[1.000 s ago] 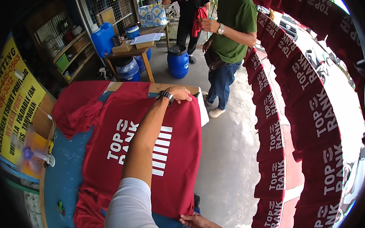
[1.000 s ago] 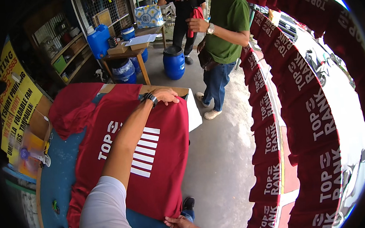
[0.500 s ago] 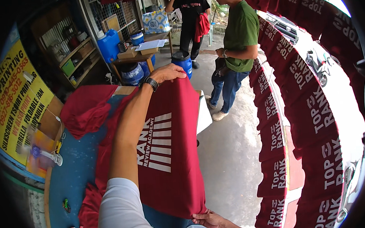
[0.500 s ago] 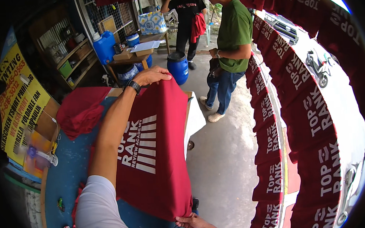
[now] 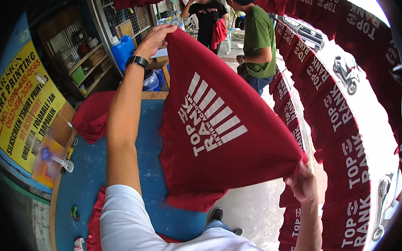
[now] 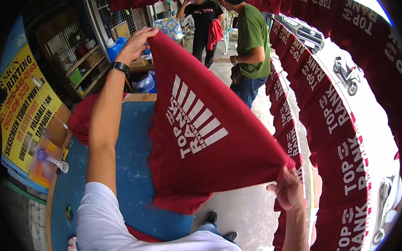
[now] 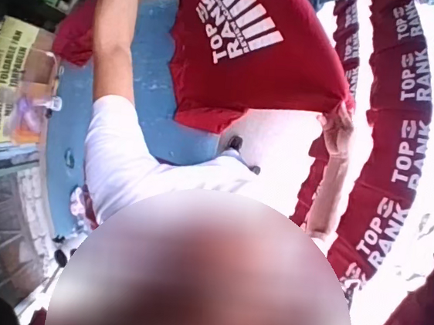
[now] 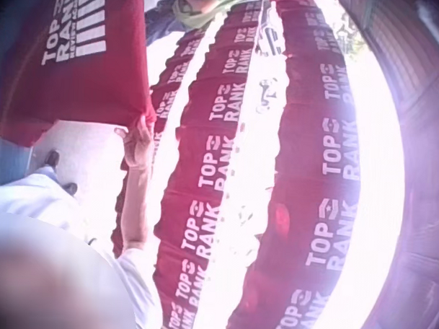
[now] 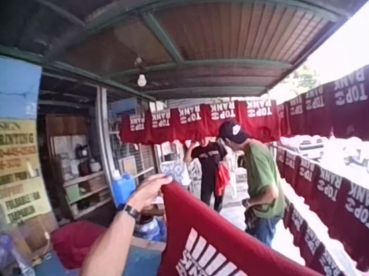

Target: The person uses a squeegee to apply white ink through a screen onto a red t-shirt laid on a table. After printing, the person lifts the shirt, inspects the printed logo, and hangs it on a drying rack. The person then picks up another red t-shirt, lays it on the table, and repeats the process.

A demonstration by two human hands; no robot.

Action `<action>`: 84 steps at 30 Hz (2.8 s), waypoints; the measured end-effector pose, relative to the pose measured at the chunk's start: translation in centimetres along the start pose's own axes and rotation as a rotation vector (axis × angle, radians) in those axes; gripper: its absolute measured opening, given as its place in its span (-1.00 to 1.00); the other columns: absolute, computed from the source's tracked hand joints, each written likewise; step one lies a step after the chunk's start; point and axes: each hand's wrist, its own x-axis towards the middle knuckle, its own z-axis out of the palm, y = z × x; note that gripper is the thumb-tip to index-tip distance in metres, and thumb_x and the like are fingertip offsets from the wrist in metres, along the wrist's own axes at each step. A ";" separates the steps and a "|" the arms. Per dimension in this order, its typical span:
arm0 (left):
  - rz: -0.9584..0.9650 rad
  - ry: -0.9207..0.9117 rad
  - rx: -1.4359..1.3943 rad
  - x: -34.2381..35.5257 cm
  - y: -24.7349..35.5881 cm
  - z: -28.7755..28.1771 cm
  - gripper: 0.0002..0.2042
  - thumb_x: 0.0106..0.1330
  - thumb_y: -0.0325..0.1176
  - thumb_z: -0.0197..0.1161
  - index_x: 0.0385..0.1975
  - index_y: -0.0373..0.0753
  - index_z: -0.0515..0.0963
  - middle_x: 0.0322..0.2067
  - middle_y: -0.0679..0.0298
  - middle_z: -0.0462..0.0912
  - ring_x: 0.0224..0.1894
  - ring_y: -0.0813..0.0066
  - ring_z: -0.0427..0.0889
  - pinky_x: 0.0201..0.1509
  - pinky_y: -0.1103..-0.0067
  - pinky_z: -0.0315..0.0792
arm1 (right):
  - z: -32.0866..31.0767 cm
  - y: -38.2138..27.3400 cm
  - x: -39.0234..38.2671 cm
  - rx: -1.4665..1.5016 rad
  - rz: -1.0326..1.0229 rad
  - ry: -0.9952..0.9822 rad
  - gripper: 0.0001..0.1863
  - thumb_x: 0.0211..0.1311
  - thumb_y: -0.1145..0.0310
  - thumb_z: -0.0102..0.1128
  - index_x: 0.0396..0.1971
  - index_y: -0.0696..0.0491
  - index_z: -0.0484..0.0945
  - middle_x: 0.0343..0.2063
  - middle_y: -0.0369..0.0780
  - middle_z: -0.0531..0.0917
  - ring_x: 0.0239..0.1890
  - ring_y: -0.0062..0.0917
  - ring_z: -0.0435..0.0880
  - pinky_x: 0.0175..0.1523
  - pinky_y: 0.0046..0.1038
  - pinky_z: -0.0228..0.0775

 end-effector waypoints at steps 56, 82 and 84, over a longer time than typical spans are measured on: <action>0.324 -1.235 -0.521 -29.3 14.6 50.1 -0.71 0.35 -0.70 0.43 0.04 -0.39 0.68 -0.11 0.20 0.79 -0.07 0.55 0.76 0.10 0.61 0.68 | 11.1 8.6 -53.7 -0.511 -0.856 1.821 -0.84 0.56 0.47 0.22 -0.02 0.13 0.72 -0.22 -0.28 0.77 -0.23 -0.64 0.74 -0.10 -0.53 0.61; 0.701 -0.938 -0.251 -31.3 13.8 51.3 -0.85 0.34 -0.47 0.55 -0.23 -0.22 0.67 -0.12 0.37 0.58 -0.16 0.65 0.65 -0.05 0.61 0.67 | 7.7 8.6 -60.0 -0.605 -0.216 1.665 -0.77 0.36 0.70 0.37 -0.01 0.31 0.75 0.01 -0.24 0.63 0.06 -0.52 0.66 0.19 -0.53 0.52; 0.682 -0.937 -0.284 -30.4 13.2 50.8 -0.83 0.32 -0.45 0.57 -0.25 -0.22 0.66 -0.07 0.37 0.54 -0.07 0.59 0.65 0.00 0.58 0.67 | 6.3 8.1 -58.8 -0.648 -0.229 1.665 -0.77 0.36 0.70 0.37 -0.02 0.30 0.74 0.00 -0.23 0.63 0.06 -0.51 0.66 0.19 -0.52 0.52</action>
